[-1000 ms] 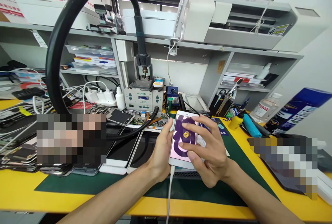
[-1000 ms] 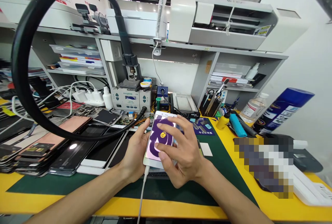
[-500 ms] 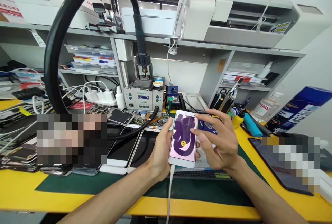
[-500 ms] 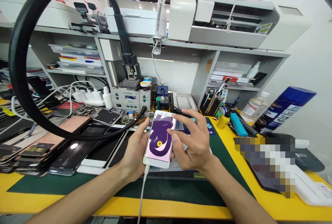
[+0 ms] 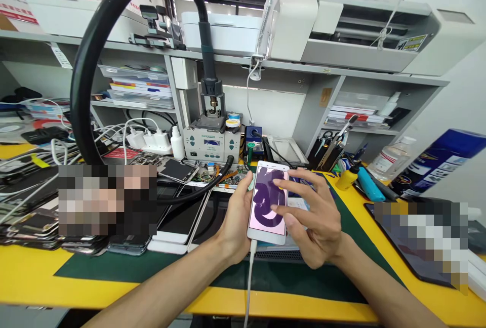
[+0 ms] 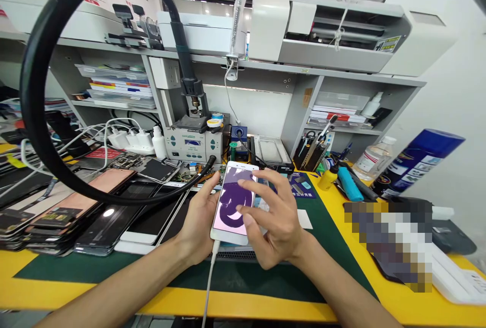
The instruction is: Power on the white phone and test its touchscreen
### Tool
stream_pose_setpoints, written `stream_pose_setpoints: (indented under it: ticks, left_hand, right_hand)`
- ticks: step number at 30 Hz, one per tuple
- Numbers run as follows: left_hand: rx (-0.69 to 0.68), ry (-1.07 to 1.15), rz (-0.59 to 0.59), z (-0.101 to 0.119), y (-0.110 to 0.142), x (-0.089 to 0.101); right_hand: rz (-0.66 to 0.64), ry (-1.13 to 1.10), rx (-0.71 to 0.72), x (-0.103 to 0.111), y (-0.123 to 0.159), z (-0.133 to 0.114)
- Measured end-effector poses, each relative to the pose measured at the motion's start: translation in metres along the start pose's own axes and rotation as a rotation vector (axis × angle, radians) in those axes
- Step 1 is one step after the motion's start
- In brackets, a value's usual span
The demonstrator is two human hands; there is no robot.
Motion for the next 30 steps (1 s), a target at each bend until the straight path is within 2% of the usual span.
stream_pose_setpoints:
  ticks: [8,15,22,30]
  left_hand:
    - [-0.007,0.011,-0.047,0.001,-0.001,0.001]
    - [0.006,0.005,0.036,0.000,-0.001,0.006]
    - [0.050,-0.025,-0.031,-0.002,-0.002,0.002]
    - [0.045,-0.026,-0.050,-0.002,-0.003,0.002]
  right_hand:
    - [-0.002,-0.119,0.033,-0.012,0.002,-0.015]
    - [0.024,0.037,-0.025,0.000,0.001,-0.001]
    - [0.045,0.236,-0.119,0.010,0.007,0.023]
    - [0.044,0.208,-0.088,0.009,0.001,0.018]
Point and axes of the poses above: each hand's wrist, its own y-axis away from the middle knuckle, its own x-axis out of the back of the hand, z = x × y, the point moved 8 cm from there along -y, towards the middle knuckle, and after that the axes turned 12 degrees about x, right-handed, at the moved point
